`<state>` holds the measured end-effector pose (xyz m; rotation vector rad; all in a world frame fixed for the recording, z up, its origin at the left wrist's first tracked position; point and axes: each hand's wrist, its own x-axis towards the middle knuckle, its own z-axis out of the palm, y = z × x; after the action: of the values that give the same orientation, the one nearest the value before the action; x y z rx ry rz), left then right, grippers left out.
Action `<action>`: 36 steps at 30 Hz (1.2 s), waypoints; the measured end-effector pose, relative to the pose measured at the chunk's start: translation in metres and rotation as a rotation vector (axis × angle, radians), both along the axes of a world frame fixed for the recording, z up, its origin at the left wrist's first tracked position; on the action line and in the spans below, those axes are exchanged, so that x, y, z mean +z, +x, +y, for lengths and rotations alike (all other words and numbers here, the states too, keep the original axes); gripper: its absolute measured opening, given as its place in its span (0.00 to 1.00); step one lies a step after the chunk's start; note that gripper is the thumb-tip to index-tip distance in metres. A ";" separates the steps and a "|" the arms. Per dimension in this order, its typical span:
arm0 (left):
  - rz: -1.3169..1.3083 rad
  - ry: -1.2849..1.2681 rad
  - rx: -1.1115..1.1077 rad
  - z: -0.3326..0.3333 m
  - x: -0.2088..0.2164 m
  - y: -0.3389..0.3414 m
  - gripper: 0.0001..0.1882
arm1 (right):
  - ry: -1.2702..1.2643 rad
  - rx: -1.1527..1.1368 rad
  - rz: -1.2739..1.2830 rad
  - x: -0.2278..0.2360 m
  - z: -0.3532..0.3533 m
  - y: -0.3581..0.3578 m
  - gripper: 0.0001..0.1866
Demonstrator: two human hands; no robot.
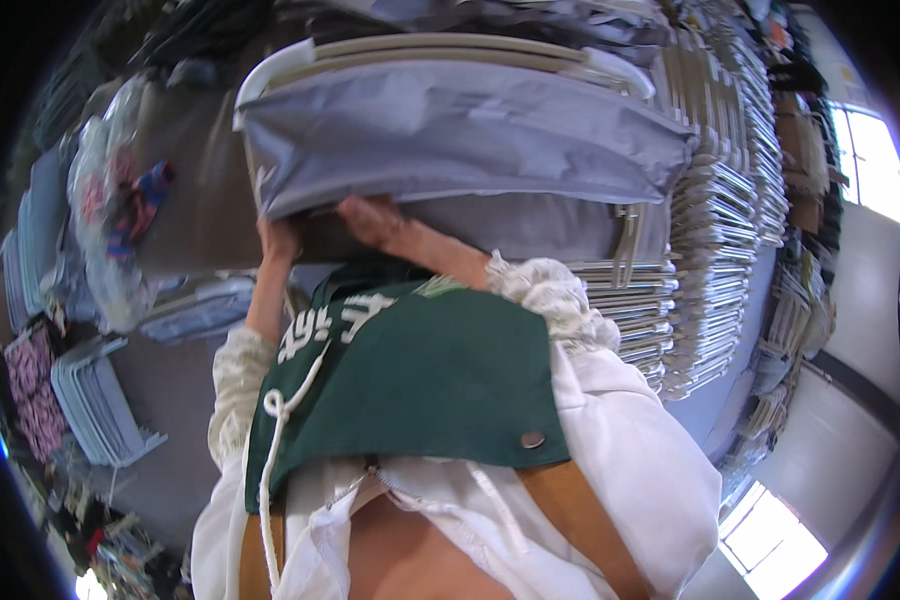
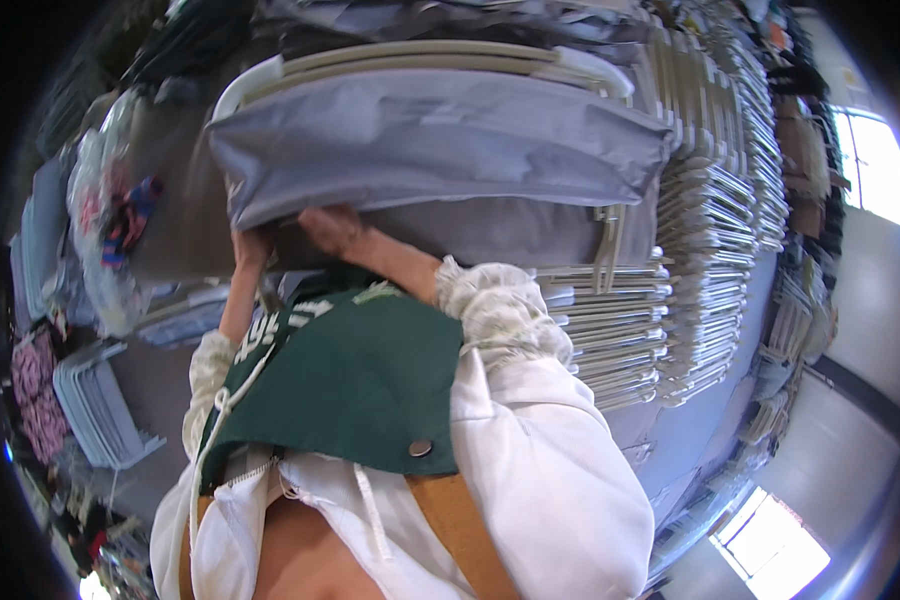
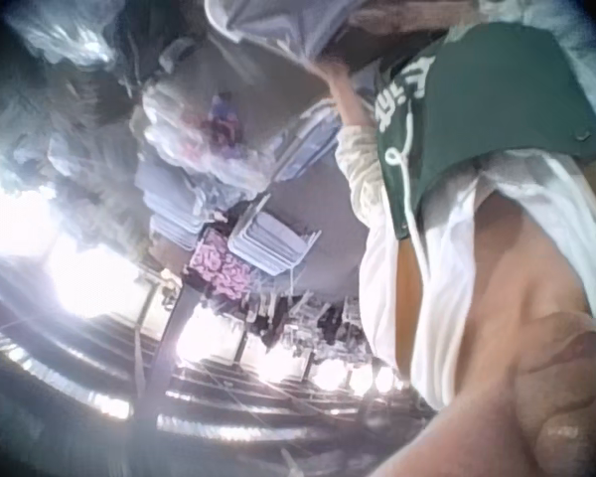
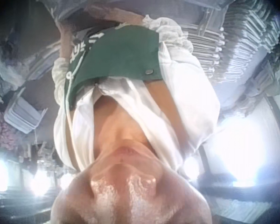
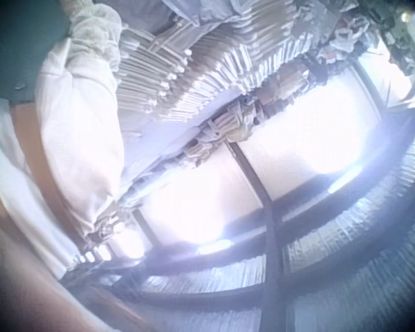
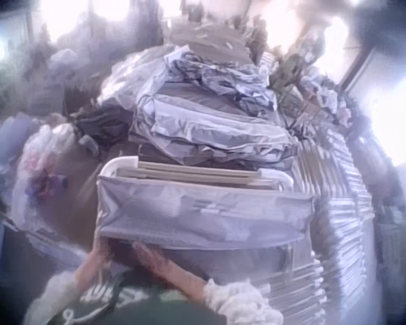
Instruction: The person repeatedly wraps gray fabric around the frames of white folding chairs, tucks the fabric into the frame, and stacks the wrapped chairs. The person handles the chairs one at a time and places them into a growing stack.
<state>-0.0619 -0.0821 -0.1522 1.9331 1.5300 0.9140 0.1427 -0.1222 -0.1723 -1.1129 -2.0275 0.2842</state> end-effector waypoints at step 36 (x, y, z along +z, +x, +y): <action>-1.298 -0.301 0.212 -0.007 0.140 0.290 0.50 | -1.038 0.404 -0.690 0.200 0.243 0.359 0.33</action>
<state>0.2281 -0.0893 -0.0118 0.6090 0.9358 1.4743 0.5014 0.1205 0.0279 -1.5072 -2.8019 1.4500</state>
